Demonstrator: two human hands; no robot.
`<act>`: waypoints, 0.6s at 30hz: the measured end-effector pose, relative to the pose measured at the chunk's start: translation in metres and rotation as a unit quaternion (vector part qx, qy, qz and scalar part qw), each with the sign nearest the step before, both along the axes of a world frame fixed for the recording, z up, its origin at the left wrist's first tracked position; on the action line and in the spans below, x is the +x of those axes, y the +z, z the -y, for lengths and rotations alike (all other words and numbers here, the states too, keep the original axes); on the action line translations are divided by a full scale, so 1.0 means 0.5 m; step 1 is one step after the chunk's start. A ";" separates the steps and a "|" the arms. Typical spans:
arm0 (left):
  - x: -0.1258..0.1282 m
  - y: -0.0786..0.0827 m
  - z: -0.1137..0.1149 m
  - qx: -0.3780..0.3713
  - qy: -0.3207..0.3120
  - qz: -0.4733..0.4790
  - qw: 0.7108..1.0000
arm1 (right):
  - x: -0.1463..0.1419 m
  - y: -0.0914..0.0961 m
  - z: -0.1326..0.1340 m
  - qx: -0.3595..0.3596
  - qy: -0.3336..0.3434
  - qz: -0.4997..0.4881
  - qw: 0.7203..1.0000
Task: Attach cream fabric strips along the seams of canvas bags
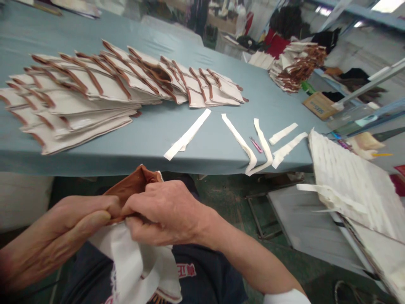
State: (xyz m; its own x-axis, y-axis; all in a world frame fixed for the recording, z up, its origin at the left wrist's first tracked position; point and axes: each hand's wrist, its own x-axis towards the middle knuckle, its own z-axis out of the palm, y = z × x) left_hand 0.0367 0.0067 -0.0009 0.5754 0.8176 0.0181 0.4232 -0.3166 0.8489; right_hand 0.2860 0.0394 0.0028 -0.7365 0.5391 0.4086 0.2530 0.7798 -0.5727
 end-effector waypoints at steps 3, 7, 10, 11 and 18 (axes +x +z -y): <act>0.020 0.003 -0.004 0.016 0.020 0.009 1.000 | 0.003 0.011 -0.003 0.022 0.004 0.034 0.999; 0.031 0.004 -0.004 0.000 -0.001 0.023 1.000 | 0.007 0.022 -0.007 0.017 0.017 0.042 0.999; 0.030 0.002 0.004 0.018 -0.001 0.015 1.000 | 0.008 0.017 -0.013 0.011 0.033 0.042 0.999; 0.028 -0.001 0.008 0.041 0.001 0.012 0.999 | 0.009 0.012 -0.017 0.001 0.041 0.035 0.999; 0.006 -0.033 0.033 0.109 0.041 -0.007 0.993 | 0.020 -0.030 -0.079 -0.090 0.038 0.047 0.994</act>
